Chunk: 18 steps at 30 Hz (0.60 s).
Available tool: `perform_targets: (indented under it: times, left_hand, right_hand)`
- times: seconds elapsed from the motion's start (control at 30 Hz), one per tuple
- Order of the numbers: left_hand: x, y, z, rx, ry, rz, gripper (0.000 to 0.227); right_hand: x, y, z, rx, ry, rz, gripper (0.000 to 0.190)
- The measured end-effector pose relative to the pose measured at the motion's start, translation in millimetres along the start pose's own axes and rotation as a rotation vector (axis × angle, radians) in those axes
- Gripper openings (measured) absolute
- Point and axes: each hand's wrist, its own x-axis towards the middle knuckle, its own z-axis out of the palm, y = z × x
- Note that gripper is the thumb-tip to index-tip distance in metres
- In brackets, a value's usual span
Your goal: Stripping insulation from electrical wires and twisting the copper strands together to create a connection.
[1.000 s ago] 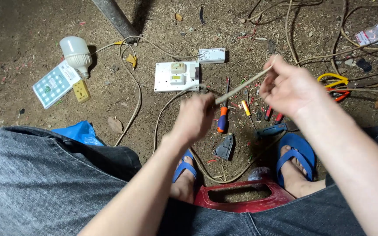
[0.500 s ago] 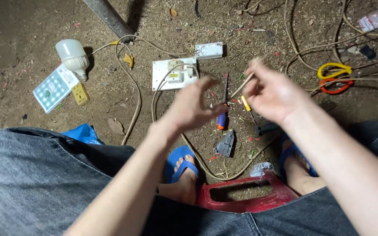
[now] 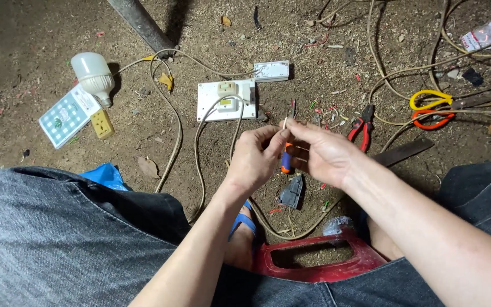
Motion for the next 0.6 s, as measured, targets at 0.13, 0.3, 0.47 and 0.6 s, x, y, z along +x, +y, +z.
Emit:
perform_targets:
  times: [0.13,0.3,0.47,0.6]
  left_hand:
    - [-1,-2,-2,-0.004,0.085,-0.065,0.025]
    - [5,-10,-6,0.047,0.162,-0.133,0.024]
    - [-6,-2,-2,0.06,0.161,-0.199,0.026]
    - [-1,-9,1,0.078,0.138,-0.222,0.025]
  right_hand:
    - [33,-30,-46,0.058,0.058,0.004,0.029]
    - [184,-70,-319,0.309,0.355,0.114,0.024]
    - [229,-106,-469,0.236,0.431,0.217,0.028]
    - [205,-117,-519,0.127,0.435,0.223,0.031]
